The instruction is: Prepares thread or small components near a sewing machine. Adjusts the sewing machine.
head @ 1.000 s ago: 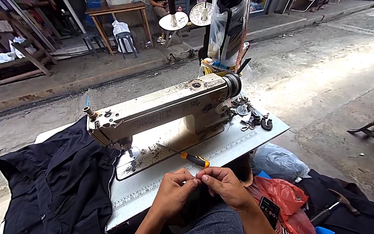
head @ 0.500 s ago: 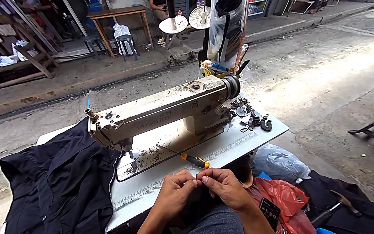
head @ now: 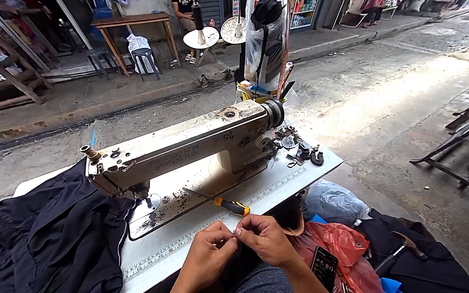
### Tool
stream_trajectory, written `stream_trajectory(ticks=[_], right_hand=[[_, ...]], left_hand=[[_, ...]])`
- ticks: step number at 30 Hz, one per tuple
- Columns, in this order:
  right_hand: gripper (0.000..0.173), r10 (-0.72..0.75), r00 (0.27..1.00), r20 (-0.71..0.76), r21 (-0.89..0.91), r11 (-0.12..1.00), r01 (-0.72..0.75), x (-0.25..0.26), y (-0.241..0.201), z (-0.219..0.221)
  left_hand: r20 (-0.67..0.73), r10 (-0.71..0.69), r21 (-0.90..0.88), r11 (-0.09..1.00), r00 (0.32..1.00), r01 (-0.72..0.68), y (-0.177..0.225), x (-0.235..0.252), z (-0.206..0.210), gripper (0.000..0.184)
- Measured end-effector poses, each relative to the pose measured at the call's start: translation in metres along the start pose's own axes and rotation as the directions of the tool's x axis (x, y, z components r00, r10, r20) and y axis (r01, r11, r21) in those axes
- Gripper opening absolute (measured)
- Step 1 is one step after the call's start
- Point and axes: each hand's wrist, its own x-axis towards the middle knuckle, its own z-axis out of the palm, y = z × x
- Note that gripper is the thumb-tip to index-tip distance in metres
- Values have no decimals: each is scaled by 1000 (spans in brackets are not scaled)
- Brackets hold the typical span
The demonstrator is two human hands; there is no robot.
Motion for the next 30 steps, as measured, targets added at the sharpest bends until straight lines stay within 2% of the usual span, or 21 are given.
stream_trajectory(ticks=[3, 6, 9, 11, 13, 16, 21, 30], right_hand=[[7, -33, 999, 7, -72, 997, 33, -1, 6, -3], [15, -91, 996, 20, -189, 977, 93, 5, 12, -14], [17, -172, 962, -214, -329, 940, 94, 30, 14, -30], [16, -267, 888, -375, -398, 911, 106, 53, 31, -46], [17, -354, 825, -440, -459, 879, 133, 73, 52, -61], [19, -428, 788, -442, -554, 821, 135, 105, 62, -70], [18, -441, 785, -435, -643, 762, 71, 131, 67, -61], [15, -493, 729, -475, -704, 710, 22, 142, 70, -50]], left_hand=[[-40, 28, 88, 996, 999, -24, -5, -1, 4, 15], [-65, 105, 184, 979, 992, -91, -12, 0, 1, 17], [-141, 110, 217, 973, 984, -78, -22, -2, -6, 18], [-244, 86, 183, 982, 966, -41, -34, -7, -11, 17], [-366, 58, 122, 992, 929, -14, -50, -12, -15, 15], [-479, 14, 75, 997, 878, 25, -74, -21, -19, 14], [-481, 12, 74, 997, 877, 26, -81, -27, -15, 14], [-475, 6, 114, 992, 880, 55, -83, -27, -11, 11]])
